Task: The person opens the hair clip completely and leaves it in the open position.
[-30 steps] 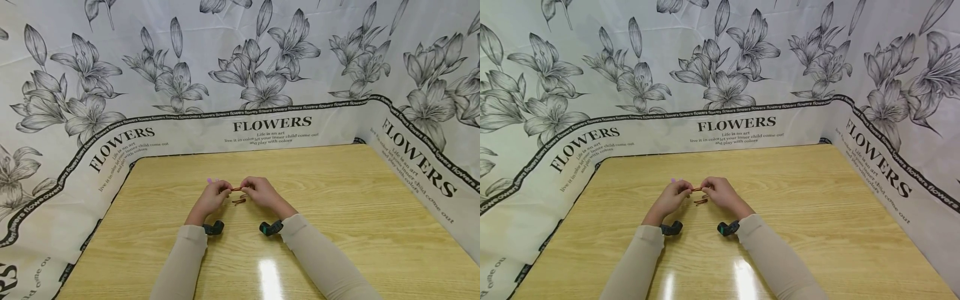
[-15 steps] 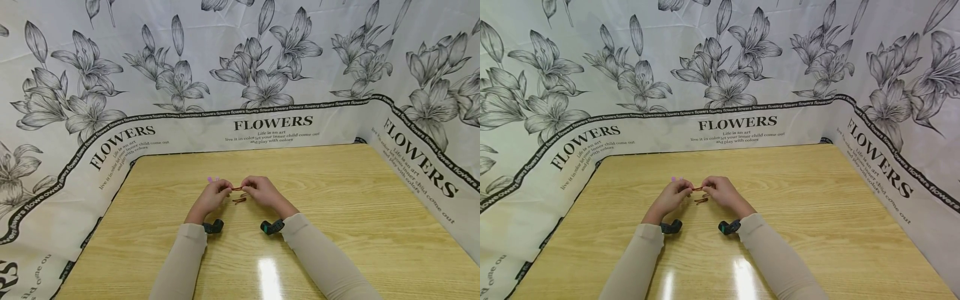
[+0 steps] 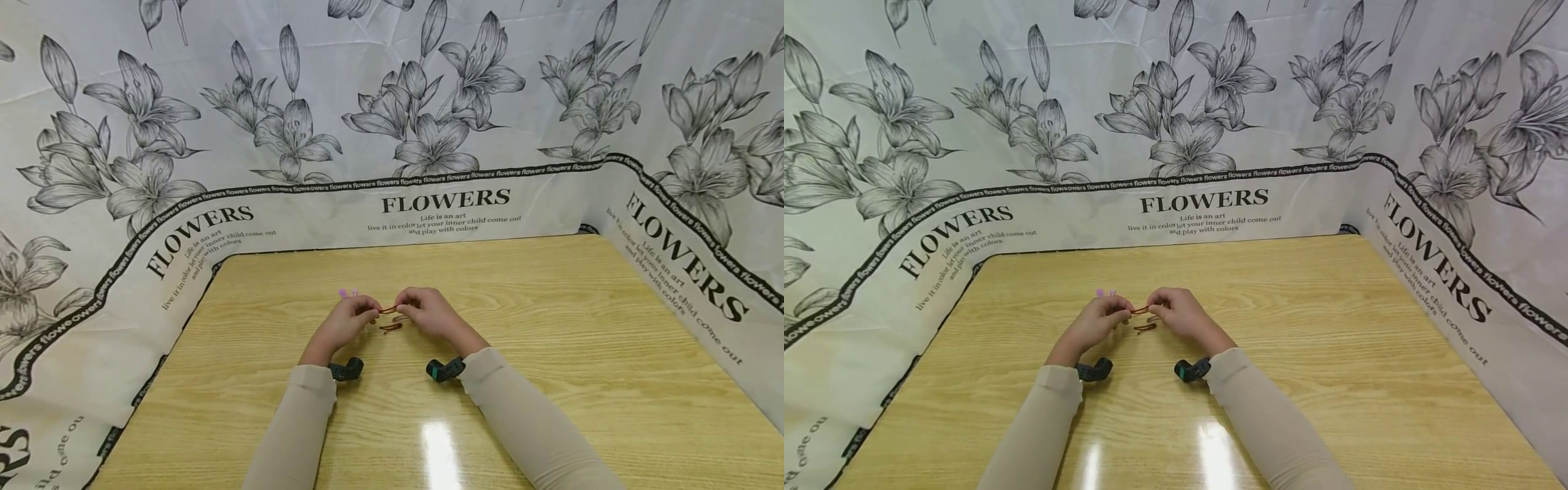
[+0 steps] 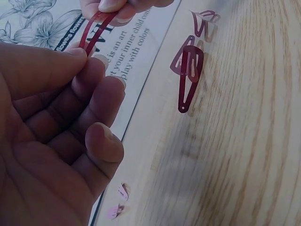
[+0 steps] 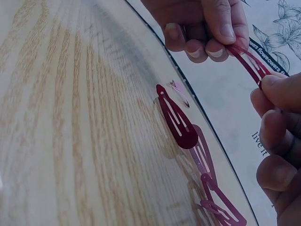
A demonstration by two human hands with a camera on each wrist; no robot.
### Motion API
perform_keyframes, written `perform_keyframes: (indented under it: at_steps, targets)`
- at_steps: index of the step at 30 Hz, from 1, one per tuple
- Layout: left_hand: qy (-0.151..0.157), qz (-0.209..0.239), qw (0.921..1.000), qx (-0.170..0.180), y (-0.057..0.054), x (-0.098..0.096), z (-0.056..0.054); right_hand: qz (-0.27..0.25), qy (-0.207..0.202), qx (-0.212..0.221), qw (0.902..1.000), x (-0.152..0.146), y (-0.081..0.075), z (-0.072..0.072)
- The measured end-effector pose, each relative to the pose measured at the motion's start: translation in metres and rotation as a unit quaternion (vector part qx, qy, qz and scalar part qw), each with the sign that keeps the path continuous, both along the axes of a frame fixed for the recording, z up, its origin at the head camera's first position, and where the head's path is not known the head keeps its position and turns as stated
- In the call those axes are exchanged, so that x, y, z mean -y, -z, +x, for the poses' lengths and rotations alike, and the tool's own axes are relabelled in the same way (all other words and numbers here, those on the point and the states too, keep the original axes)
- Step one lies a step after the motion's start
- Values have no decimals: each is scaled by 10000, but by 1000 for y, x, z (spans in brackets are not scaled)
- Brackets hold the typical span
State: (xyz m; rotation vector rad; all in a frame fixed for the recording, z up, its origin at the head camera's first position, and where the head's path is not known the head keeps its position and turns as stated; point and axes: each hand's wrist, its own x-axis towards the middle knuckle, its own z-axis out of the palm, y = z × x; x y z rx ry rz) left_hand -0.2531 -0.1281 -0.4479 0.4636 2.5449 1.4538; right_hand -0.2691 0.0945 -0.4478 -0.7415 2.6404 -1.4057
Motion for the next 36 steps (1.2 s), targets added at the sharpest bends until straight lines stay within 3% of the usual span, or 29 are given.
perform_keyframes:
  at_steps: [14, 27, 36]
  targets:
    - [-12, 21, 10000, 78, 2, 2, -1, -46, 7, 34, 10000, 1, 1, -1]
    - [-36, -98, 9999, 62, -3, 0, 1, 32, 28, -59, 10000, -1, 1, 0]
    - [29, -342, 9993, -135, -3, -3, 0, 92, 35, -69, 9999, -6, -1, -1]
